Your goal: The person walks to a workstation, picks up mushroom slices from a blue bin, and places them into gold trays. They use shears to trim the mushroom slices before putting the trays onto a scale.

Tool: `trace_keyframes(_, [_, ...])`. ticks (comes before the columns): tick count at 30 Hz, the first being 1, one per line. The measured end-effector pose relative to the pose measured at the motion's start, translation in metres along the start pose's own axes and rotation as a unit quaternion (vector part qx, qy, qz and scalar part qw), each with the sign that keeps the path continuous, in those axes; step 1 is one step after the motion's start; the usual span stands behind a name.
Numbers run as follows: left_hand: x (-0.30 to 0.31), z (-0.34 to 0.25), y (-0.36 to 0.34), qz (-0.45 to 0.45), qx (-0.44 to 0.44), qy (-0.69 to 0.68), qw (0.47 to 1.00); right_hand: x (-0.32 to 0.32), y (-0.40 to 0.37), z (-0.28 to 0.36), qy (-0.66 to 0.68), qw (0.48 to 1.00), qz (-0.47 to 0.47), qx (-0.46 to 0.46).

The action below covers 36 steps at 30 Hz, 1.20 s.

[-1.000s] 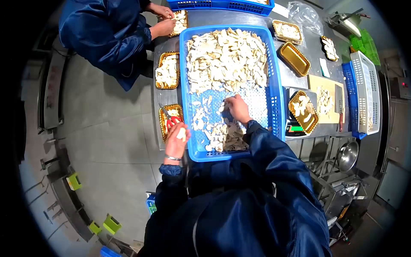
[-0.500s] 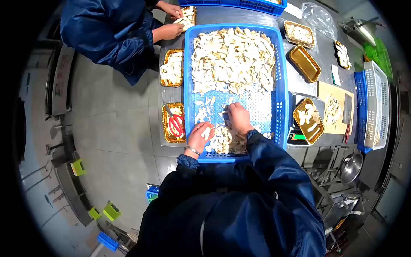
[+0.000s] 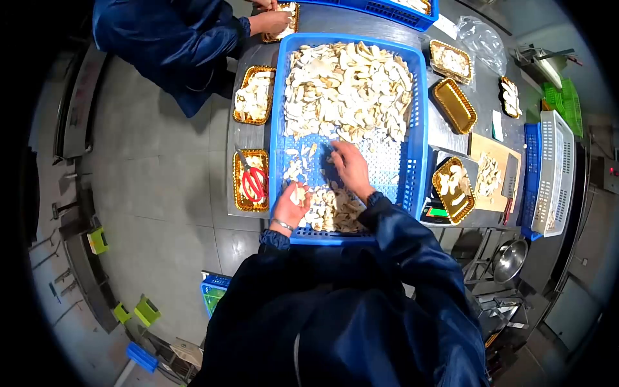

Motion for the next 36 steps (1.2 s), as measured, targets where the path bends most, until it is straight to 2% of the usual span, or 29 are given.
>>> trace_keyframes(2, [-0.004, -0.002, -0.01, 0.016, -0.006, -0.003, 1.0, -0.015, -0.011, -0.013, -0.15, 0.982, -0.014, 0.11])
trace_keyframes(3, [-0.003, -0.005, -0.011, 0.015, -0.004, 0.006, 1.0, -0.023, -0.02, 0.0, -0.147, 0.984, 0.046, 0.086])
trace_keyframes(5, [-0.013, -0.003, -0.02, 0.022, -0.027, 0.005, 0.999, -0.043, -0.051, 0.027, -0.066, 0.978, 0.092, 0.173])
trace_keyframes(6, [-0.015, -0.001, -0.021, 0.021, -0.034, 0.006, 0.999, -0.048, -0.066, 0.043, 0.018, 0.976, 0.198, 0.092])
trace_keyframes(8, [-0.016, -0.002, -0.018, 0.069, -0.031, 0.001, 0.997, -0.038, -0.068, 0.063, 0.108, 0.972, 0.207, -0.034])
trace_keyframes(9, [-0.021, -0.001, -0.019, 0.063, -0.044, 0.013, 0.997, -0.015, -0.047, 0.07, 0.08, 0.987, 0.141, -0.015])
trace_keyframes(10, [-0.026, -0.001, -0.022, 0.056, -0.058, 0.024, 0.996, -0.01, -0.04, 0.038, 0.019, 0.998, 0.055, 0.025])
trace_keyframes(11, [-0.029, -0.001, -0.023, 0.042, -0.056, 0.033, 0.997, 0.011, -0.016, 0.02, -0.033, 0.998, -0.024, -0.039])
trace_keyframes(12, [-0.027, 0.001, -0.02, 0.039, -0.058, 0.045, 0.997, 0.029, 0.008, -0.011, -0.172, 0.983, -0.065, 0.029])
trace_keyframes(13, [-0.029, 0.003, -0.019, 0.045, -0.051, 0.055, 0.996, 0.045, 0.025, -0.034, -0.243, 0.967, -0.071, 0.014])
trace_keyframes(14, [-0.033, 0.005, -0.019, 0.049, -0.046, 0.064, 0.996, 0.056, 0.035, -0.046, -0.276, 0.956, -0.081, 0.055])
trace_keyframes(16, [-0.034, 0.01, -0.014, 0.059, -0.013, 0.078, 0.995, 0.045, 0.029, -0.071, -0.182, 0.983, 0.022, -0.021])
trace_keyframes(18, [-0.045, 0.012, -0.02, 0.048, -0.018, 0.1, 0.994, 0.041, 0.014, -0.051, -0.131, 0.984, 0.118, -0.018])
trace_keyframes(19, [-0.049, 0.013, -0.022, 0.034, -0.009, 0.11, 0.993, 0.045, 0.006, -0.038, -0.119, 0.976, 0.159, -0.09])
trace_keyframes(20, [-0.048, 0.015, -0.023, 0.018, 0.0, 0.12, 0.993, 0.05, -0.003, -0.03, -0.071, 0.991, 0.092, -0.068])
trace_keyframes(22, [-0.043, 0.014, -0.022, -0.003, 0.01, 0.144, 0.99, 0.061, -0.019, -0.047, -0.033, 0.989, 0.032, -0.14])
trace_keyframes(23, [-0.038, 0.014, -0.018, -0.014, 0.017, 0.138, 0.99, 0.065, -0.024, -0.062, -0.051, 0.988, 0.006, -0.146])
trace_keyframes(24, [-0.033, 0.013, -0.013, -0.024, 0.022, 0.132, 0.991, 0.068, -0.028, -0.077, -0.024, 0.984, -0.006, -0.176])
trace_keyframes(26, [-0.025, 0.011, -0.006, -0.022, 0.01, 0.132, 0.991, 0.073, -0.036, -0.089, 0.002, 0.965, 0.035, -0.26])
trace_keyframes(28, [-0.017, 0.011, -0.003, -0.02, 0.003, 0.132, 0.991, 0.071, -0.045, -0.081, 0.011, 0.964, 0.042, -0.263])
trace_keyframes(30, [-0.017, 0.008, -0.003, -0.018, 0.008, 0.111, 0.994, 0.062, -0.054, -0.072, -0.017, 0.97, 0.117, -0.212])
trace_keyframes(32, [-0.025, 0.007, -0.011, -0.019, 0.001, 0.128, 0.992, 0.046, -0.058, -0.064, -0.082, 0.981, 0.111, -0.137])
trace_keyframes(35, [-0.036, 0.006, -0.022, -0.028, -0.024, 0.144, 0.989, 0.029, -0.048, -0.034, -0.174, 0.976, 0.082, -0.101])
trace_keyframes(36, [-0.033, 0.006, -0.021, -0.03, -0.024, 0.143, 0.989, 0.024, -0.048, -0.033, -0.197, 0.976, 0.073, -0.059])
Point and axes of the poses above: each hand's wrist, its own y-axis towards the middle knuckle, its own x-axis out of the back of the hand, z = x × y, the point moved 2 cm from there along y, towards the middle knuckle, and after that the axes turned 14 degrees about x, right-handed, at the moved point
